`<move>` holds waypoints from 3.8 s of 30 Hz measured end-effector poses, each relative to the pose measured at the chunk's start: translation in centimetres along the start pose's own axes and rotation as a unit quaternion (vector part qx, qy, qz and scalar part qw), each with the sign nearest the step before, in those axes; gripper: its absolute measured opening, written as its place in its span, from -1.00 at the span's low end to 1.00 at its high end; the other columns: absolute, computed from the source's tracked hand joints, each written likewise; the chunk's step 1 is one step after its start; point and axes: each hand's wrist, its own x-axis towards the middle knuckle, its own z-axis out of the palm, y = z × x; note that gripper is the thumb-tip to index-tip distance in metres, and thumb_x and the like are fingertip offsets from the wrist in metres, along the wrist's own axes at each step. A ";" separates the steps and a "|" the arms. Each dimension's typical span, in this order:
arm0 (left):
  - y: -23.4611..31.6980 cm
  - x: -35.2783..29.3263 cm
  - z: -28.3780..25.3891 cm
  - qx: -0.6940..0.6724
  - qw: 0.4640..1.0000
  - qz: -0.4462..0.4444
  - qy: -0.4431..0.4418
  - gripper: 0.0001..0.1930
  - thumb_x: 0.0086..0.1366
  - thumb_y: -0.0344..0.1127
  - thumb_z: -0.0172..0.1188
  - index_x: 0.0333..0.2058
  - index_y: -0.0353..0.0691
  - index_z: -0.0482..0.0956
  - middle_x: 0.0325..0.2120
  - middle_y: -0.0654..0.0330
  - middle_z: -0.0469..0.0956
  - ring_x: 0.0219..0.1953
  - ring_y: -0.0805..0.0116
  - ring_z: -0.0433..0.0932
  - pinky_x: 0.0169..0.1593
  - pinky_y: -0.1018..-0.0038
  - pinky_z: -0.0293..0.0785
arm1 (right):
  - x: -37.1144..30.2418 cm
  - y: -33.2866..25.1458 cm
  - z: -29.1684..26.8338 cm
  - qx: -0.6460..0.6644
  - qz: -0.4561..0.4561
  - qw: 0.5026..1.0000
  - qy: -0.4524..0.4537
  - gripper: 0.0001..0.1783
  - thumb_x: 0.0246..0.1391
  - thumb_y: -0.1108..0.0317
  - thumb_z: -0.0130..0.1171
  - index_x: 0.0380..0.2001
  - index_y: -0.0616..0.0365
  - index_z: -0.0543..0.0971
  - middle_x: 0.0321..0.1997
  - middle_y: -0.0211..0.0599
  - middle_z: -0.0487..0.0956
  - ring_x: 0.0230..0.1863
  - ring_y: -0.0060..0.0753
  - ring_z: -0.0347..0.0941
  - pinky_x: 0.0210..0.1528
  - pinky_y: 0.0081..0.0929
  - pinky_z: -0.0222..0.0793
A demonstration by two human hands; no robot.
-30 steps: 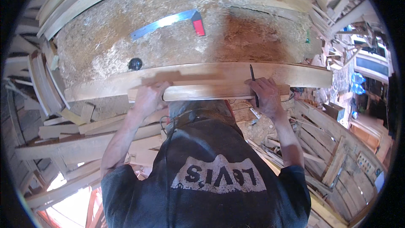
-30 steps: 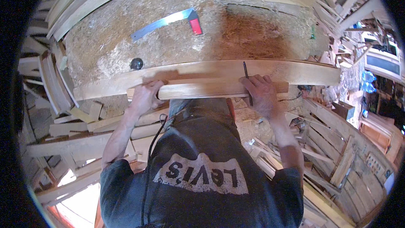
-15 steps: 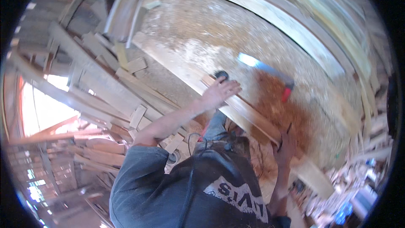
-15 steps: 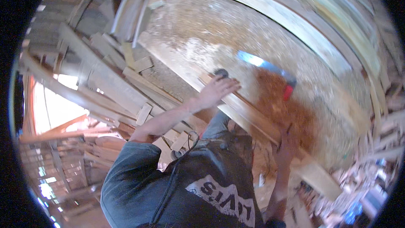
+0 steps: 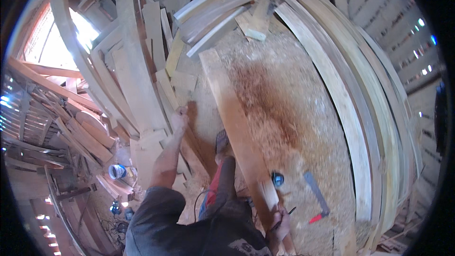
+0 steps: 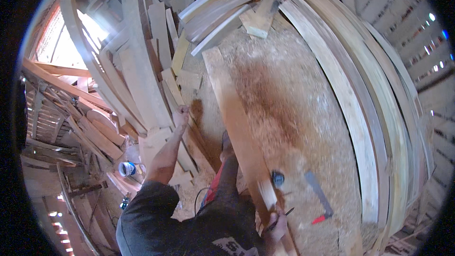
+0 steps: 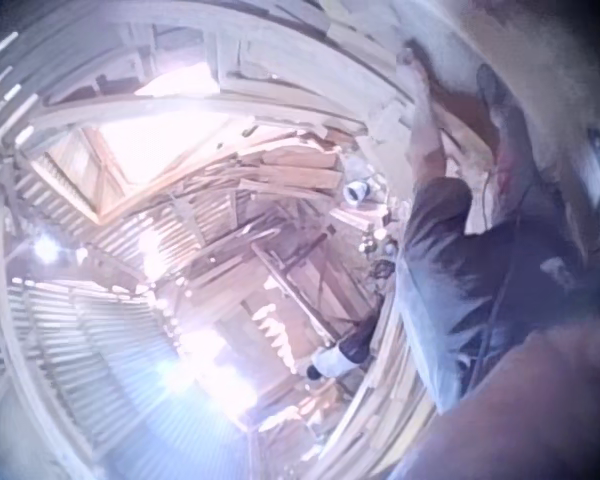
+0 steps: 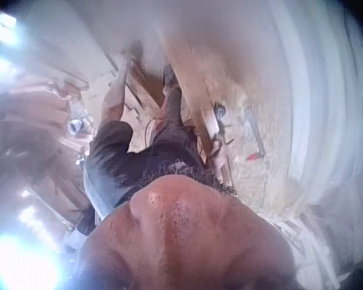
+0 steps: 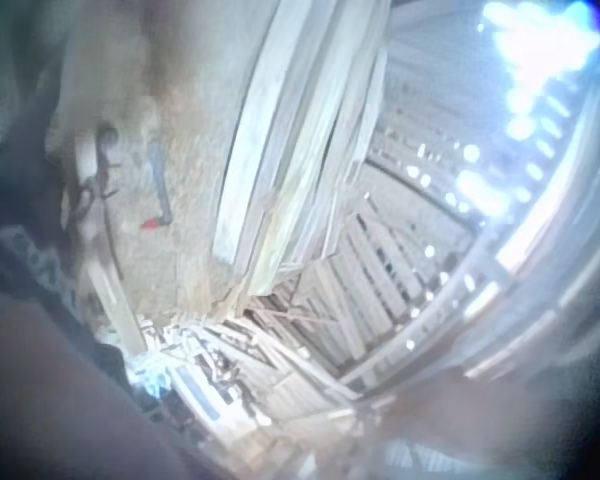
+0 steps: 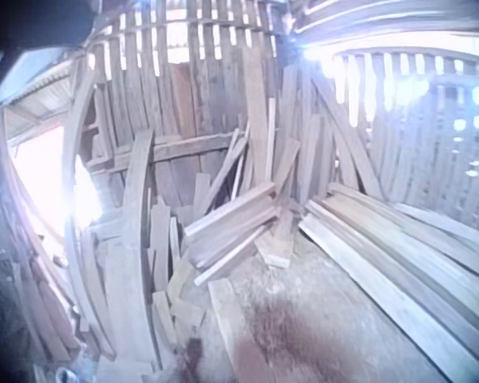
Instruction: The person measures a curved wooden plank using a tape measure and marks it with a pencil. They then use a try square to draw straight lines across the plank's width at specific intervals. The person stacks the marked plank with other similar pieces.
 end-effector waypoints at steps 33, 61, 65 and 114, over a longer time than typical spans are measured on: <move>31.3 60.6 14.7 0.259 0.928 0.253 -0.086 0.15 -0.03 0.18 0.58 0.54 0.44 0.15 0.45 -0.19 0.15 0.48 -0.37 0.11 0.46 -0.30 0.02 | 12.6 -12.7 9.8 -0.382 0.181 0.900 -0.103 -0.34 0.27 0.01 0.34 0.26 0.22 0.48 0.14 0.20 0.57 0.12 0.30 0.49 0.24 0.16 0.40; 32.2 -19.3 -18.1 -0.631 0.711 0.006 -0.310 0.07 0.36 0.63 -0.22 0.53 -0.14 0.06 0.41 -0.13 0.27 0.42 -0.14 0.31 0.46 -0.22 0.22 | 0.6 -12.7 -2.9 0.175 -0.044 0.941 -0.286 -0.13 -0.09 0.18 0.64 0.29 0.15 0.48 0.09 -0.17 0.69 0.11 -0.10 0.64 0.09 -0.22 0.54; 26.1 -22.1 -19.8 -0.638 0.666 -0.265 -0.284 -0.05 0.43 0.54 -0.23 0.48 -0.14 0.18 0.34 -0.09 0.37 0.40 -0.12 0.34 0.48 -0.15 0.22 | -11.4 -7.6 -5.5 -0.046 -0.089 0.988 -0.121 -0.21 -0.10 0.41 0.50 0.28 0.06 0.50 0.03 -0.01 0.70 0.08 0.21 0.63 0.06 -0.01 0.57; 14.3 -29.2 5.4 -0.259 0.831 -0.158 -0.467 -0.47 0.61 -0.20 -0.10 0.39 -0.45 0.29 0.31 -0.10 0.45 0.36 0.07 0.41 0.46 0.17 0.23 | -24.6 17.6 -14.2 0.265 0.444 0.706 0.484 -0.64 0.43 0.15 0.25 0.11 0.16 0.64 -0.02 -0.42 0.63 -0.01 -0.49 0.48 0.12 -0.43 0.41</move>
